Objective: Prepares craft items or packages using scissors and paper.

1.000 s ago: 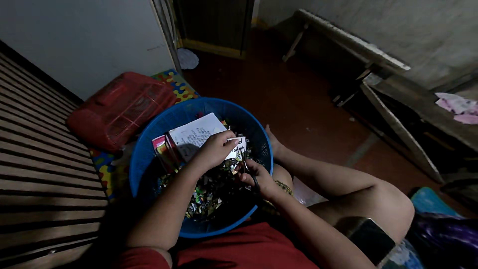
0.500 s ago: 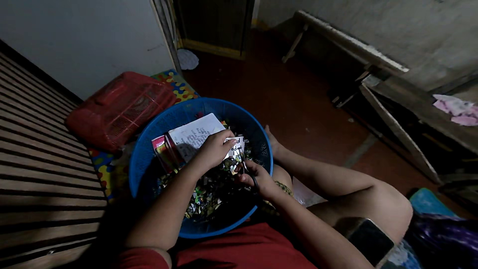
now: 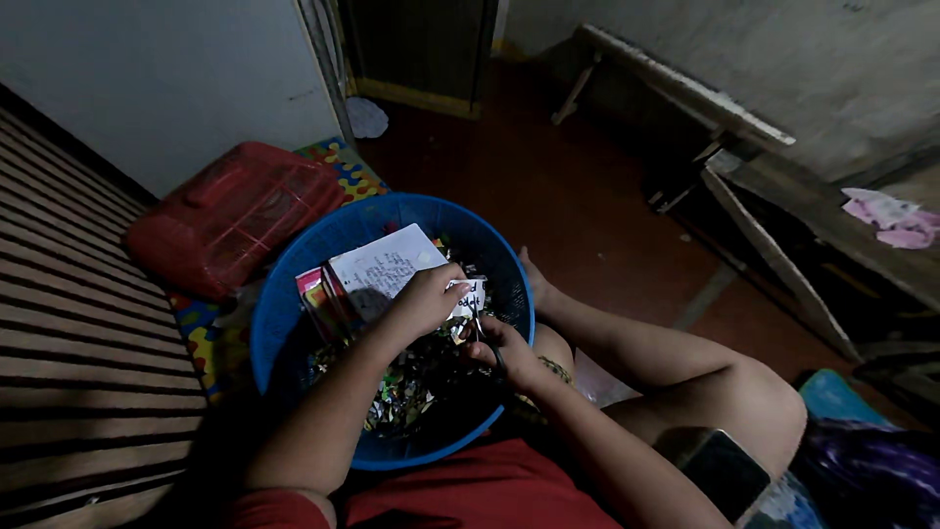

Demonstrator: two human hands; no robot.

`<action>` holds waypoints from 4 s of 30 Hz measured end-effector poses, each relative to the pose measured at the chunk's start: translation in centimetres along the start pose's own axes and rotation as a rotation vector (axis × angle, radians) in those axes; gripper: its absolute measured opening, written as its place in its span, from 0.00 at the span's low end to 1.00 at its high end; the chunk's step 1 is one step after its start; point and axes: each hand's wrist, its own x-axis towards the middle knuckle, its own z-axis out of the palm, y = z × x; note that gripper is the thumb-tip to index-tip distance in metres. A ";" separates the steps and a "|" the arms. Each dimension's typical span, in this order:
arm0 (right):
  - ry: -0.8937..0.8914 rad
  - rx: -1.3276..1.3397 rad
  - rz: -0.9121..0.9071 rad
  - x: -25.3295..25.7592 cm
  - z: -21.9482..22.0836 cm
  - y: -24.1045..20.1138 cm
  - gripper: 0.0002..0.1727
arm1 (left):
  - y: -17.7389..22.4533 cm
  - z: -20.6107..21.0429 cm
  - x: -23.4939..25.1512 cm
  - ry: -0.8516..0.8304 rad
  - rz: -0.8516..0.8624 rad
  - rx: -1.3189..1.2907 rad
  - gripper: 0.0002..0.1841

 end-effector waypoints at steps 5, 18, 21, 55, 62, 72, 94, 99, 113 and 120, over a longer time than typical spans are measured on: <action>0.037 0.004 0.013 0.0 0.0 -0.2 0.34 | 0.8 0.2 -0.3 -0.005 -0.029 0.036 0.14; 0.105 0.017 -0.003 -0.1 0.4 -0.4 0.47 | 0.9 0.6 0.1 -0.163 -0.011 0.058 0.17; 0.127 -0.011 -0.007 -0.3 0.7 -0.6 0.40 | 0.8 0.7 0.0 -0.157 0.004 0.058 0.17; 0.080 -0.398 0.110 0.5 0.6 -0.7 0.36 | -1.5 0.4 0.8 0.204 0.125 -0.054 0.07; 0.098 -0.225 -0.047 0.1 0.5 -0.2 0.41 | -0.8 0.2 0.4 0.195 0.009 -0.239 0.07; 0.177 -0.147 -0.086 -0.1 0.4 0.0 0.35 | -0.1 0.6 0.3 -0.001 -0.024 -0.197 0.07; 0.148 -0.131 -0.004 0.1 0.5 -0.3 0.39 | -1.1 -0.6 0.3 0.037 -0.093 -0.295 0.09; 0.141 -0.173 0.003 0.2 0.5 0.0 0.39 | -1.0 0.2 0.4 -0.014 -0.059 -0.229 0.07; 0.264 -0.067 0.035 0.4 0.8 -0.5 0.24 | -2.0 0.5 0.9 0.009 0.023 -0.103 0.12; 0.387 0.203 -0.196 0.4 0.6 0.1 0.19 | -1.0 1.3 0.8 -0.100 0.106 -0.120 0.19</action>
